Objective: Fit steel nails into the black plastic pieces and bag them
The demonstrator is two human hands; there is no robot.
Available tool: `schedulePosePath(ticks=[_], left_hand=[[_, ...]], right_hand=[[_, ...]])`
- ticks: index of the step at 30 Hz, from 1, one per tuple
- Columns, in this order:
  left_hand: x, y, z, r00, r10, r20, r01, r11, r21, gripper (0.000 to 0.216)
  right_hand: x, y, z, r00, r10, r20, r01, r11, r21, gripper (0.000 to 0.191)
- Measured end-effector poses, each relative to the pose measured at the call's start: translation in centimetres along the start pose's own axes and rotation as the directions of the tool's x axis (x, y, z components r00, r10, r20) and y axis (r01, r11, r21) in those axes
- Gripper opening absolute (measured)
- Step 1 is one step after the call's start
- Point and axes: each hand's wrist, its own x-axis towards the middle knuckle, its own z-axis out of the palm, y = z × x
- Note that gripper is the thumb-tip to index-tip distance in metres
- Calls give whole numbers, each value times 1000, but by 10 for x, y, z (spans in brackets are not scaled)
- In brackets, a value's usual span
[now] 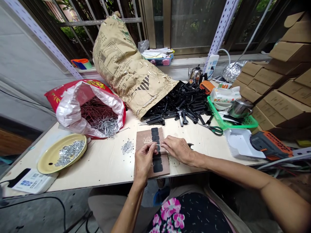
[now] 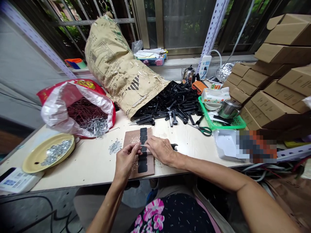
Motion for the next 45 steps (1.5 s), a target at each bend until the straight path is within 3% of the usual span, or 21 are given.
schedulePosePath(ticks=[3, 7, 13, 17, 21, 23, 29, 36, 41, 45], left_hand=[[0, -1, -1, 1000, -2, 2, 2, 1000, -7, 28], [2, -5, -1, 1000, -2, 7, 2, 1000, 4, 28], [4, -8, 0, 984, -170, 56, 178, 961, -210, 36], [2, -6, -1, 998, -66, 8, 66, 996, -64, 32], [1, -5, -2, 1000, -24, 16, 24, 1000, 14, 31], [0, -5, -2, 1000, 2, 9, -2, 999, 52, 30], [-1, -4, -1, 999, 53, -11, -52, 992, 112, 27], [-2, -5, -3, 997, 82, -1, -81, 981, 174, 27], [-2, -4, -4, 996, 91, 0, -89, 973, 213, 27], [-1, -5, -3, 995, 99, 2, -97, 969, 229, 26]], right_hand=[[0, 3, 3, 1000, -4, 10, 3, 999, 49, 13], [0, 1, 4, 999, -46, -25, 42, 992, -120, 14], [2, -2, -2, 972, -235, -25, 217, 930, -296, 20], [3, -1, 0, 999, -42, 4, 42, 999, -26, 19], [2, -1, 4, 994, 97, 56, -108, 958, 264, 14], [2, -2, 4, 994, 102, 36, -108, 956, 272, 12], [0, -6, 3, 996, 75, 42, -78, 995, 65, 20], [1, -2, 6, 998, 26, 56, -34, 988, 151, 18], [5, -2, 5, 993, 104, 47, -114, 906, 407, 12], [5, -2, 6, 996, 81, 44, -91, 919, 383, 15]])
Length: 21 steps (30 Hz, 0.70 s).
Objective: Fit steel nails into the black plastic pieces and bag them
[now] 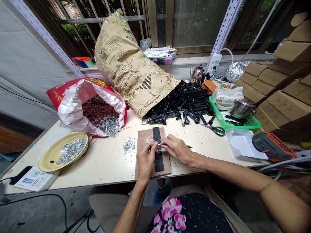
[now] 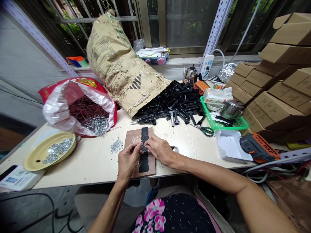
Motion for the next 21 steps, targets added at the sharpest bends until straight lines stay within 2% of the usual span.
schedulePosePath(ticks=[3, 5, 7, 10, 13, 15, 18, 21], left_hand=[[0, 0, 1, 1000, 5, -4, -5, 1000, 6, 26], [0, 0, 1, 1000, 5, -5, -5, 1000, 1, 26], [0, 0, 1, 1000, 14, -8, -14, 1000, 10, 26], [-1, 0, 1, 997, 68, -31, -65, 994, 85, 24], [-1, 0, 0, 987, 146, -67, -133, 978, 161, 21], [-1, -2, -1, 986, 154, -63, -143, 977, 158, 21], [0, -3, -4, 995, 89, -36, -86, 994, 66, 21], [1, -3, -4, 999, 32, -43, -32, 999, -6, 22]], right_hand=[[1, 0, 1, 997, 76, 26, -77, 994, 79, 21], [1, 0, 1, 994, 109, 29, -112, 985, 135, 17], [1, 0, 0, 997, 68, 30, -71, 991, 116, 12], [1, 0, 0, 999, 28, 31, -31, 995, 90, 17], [3, 0, 3, 983, 154, 104, -175, 953, 249, 22], [5, 0, 6, 969, 205, 137, -238, 924, 300, 23], [6, 1, 8, 989, 135, 54, -143, 972, 185, 15], [3, 2, 9, 999, 27, 24, -29, 998, 47, 17]])
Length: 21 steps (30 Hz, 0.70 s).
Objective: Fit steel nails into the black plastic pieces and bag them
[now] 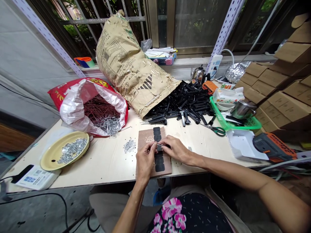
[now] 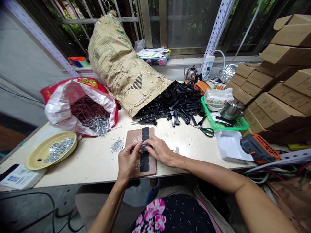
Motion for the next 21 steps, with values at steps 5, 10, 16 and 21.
schedulePosePath(ticks=[5, 10, 16, 21], left_hand=[[1, 3, 0, 1000, 8, -13, -8, 1000, 17, 23], [5, 1, -2, 987, -145, 70, 157, 963, -221, 33], [6, -3, -2, 967, -230, 111, 255, 895, -367, 37], [5, 4, 0, 952, -268, 144, 305, 842, -446, 34]], right_hand=[[-4, -1, -1, 1000, 21, -20, -25, 976, -218, 21], [0, -5, -5, 998, 29, -54, -39, 980, -195, 15], [1, -6, -8, 999, -33, -38, 18, 943, -332, 18], [-2, -6, -9, 992, -101, -74, 61, 905, -421, 18]])
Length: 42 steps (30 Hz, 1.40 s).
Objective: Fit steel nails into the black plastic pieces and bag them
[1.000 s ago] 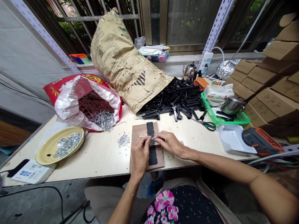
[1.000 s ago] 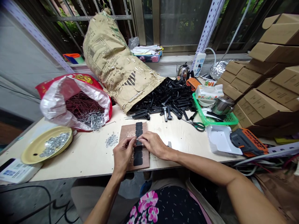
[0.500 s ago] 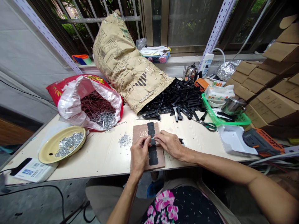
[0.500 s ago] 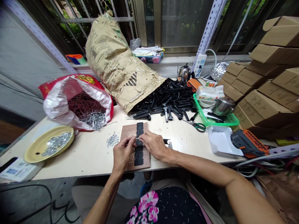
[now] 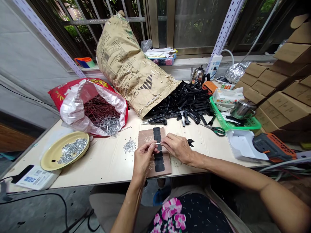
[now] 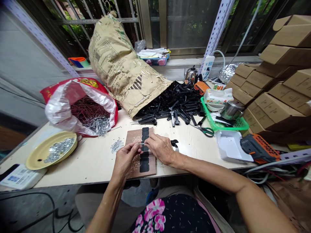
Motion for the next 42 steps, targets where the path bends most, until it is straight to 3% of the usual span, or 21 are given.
schedulePosePath(ticks=[4, 10, 12, 15, 18, 25, 35, 42], left_hand=[[1, 1, 1, 999, -37, 39, 41, 996, -85, 35], [4, 0, -8, 996, 31, 81, -41, 992, 123, 30], [5, 2, -11, 994, -28, 109, 24, 999, 39, 30], [6, 5, -13, 982, -118, 148, 138, 981, -138, 30], [7, 6, -13, 971, -163, 172, 200, 953, -226, 29], [6, 11, -10, 955, -237, 178, 288, 888, -360, 32], [5, 10, -10, 962, -227, 148, 268, 883, -385, 32], [6, 8, -13, 969, -211, 132, 244, 903, -354, 31]], right_hand=[[0, -2, -5, 999, 27, 32, -30, 995, 94, 17], [2, -6, -14, 993, -35, 109, 34, 999, 7, 20], [3, -4, -18, 986, -30, 162, 7, 989, 145, 20], [5, 0, -22, 990, 13, 138, -48, 966, 255, 14], [6, 0, -22, 998, -2, 70, -11, 983, 181, 14], [7, -14, -20, 995, 5, 103, 2, 997, -73, 21], [16, -7, -17, 990, -127, 60, 121, 987, 105, 19], [17, -10, -19, 991, -134, -22, 133, 990, -42, 22]])
